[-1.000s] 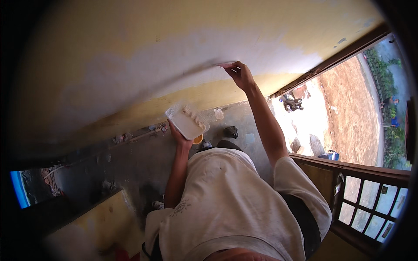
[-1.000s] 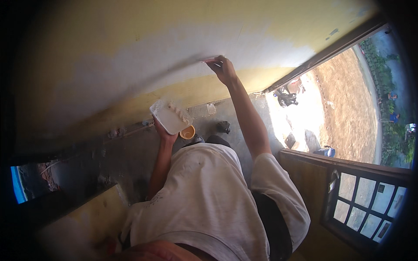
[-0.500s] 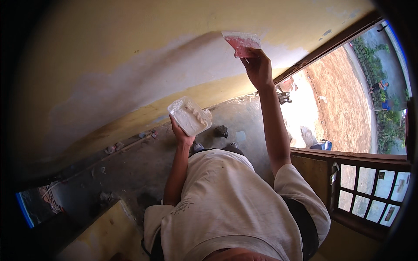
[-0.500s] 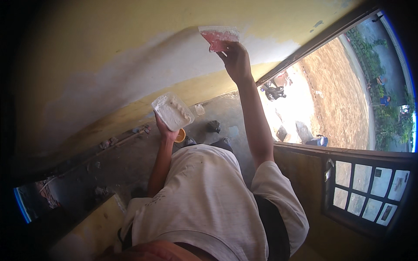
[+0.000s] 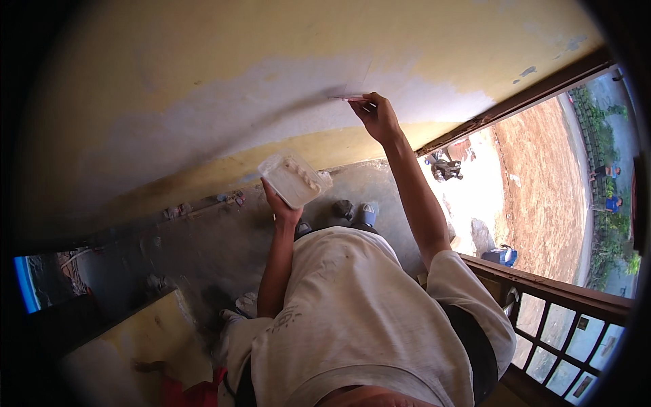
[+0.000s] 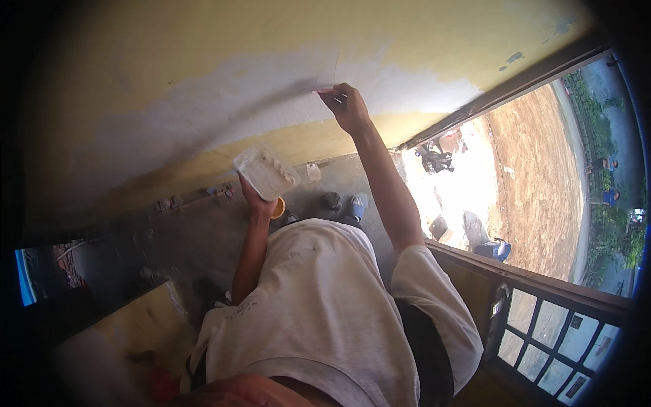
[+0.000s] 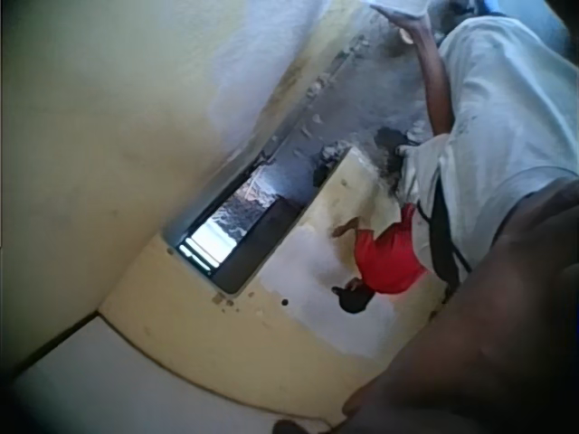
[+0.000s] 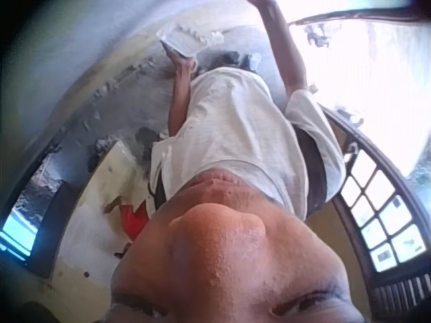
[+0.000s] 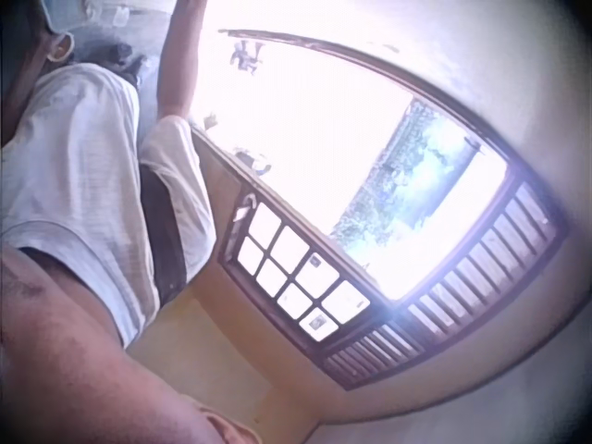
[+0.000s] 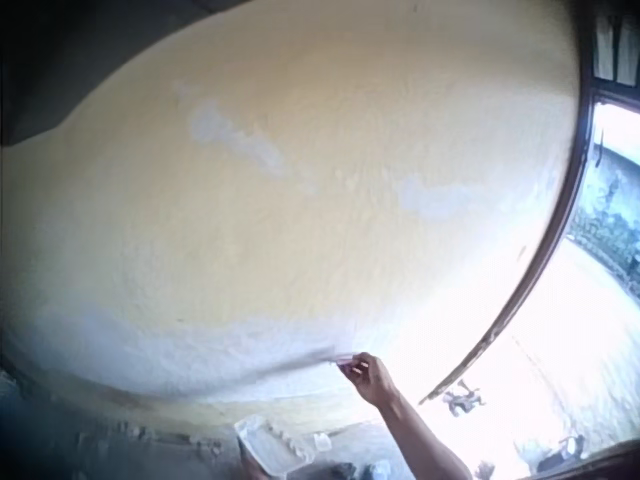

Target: The person applies white plaster to a yellow wall using a putty knife and a plastic container. They repeatedly scoop plaster from the container and spread it onto the wall surface in horizontal strokes.

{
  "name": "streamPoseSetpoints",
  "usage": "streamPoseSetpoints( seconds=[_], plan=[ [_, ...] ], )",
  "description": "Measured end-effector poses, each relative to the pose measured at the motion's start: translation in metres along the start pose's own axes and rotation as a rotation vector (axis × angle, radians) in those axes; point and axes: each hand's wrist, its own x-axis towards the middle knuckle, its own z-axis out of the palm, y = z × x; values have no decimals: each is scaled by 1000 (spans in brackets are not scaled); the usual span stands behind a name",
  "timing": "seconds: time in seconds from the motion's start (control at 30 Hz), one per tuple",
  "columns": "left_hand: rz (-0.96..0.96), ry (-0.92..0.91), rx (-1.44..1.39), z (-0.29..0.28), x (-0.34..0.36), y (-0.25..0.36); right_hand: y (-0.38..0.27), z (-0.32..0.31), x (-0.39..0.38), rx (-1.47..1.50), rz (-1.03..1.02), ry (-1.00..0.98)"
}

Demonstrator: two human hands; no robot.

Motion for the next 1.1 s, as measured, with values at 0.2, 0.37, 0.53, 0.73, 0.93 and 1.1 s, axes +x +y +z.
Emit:
streamPoseSetpoints(
  seconds=[0.2,0.37,0.53,0.73,0.93,1.1],
  plan=[
    [55,16,-36,2,7,-32,-110,52,-9,537,145,34],
    [114,108,3,34,2,-50,-133,43,-38,511,-3,-124],
    [149,58,-79,28,7,-56,-81,-9,-54,366,29,-59],
    [112,48,17,9,16,-65,-16,-24,-36,6,80,-206],
    [94,57,36,41,16,-62,-117,34,-7,537,130,-60],
    [87,55,41,38,18,-56,-144,43,-46,489,-80,-177]
  ],
)
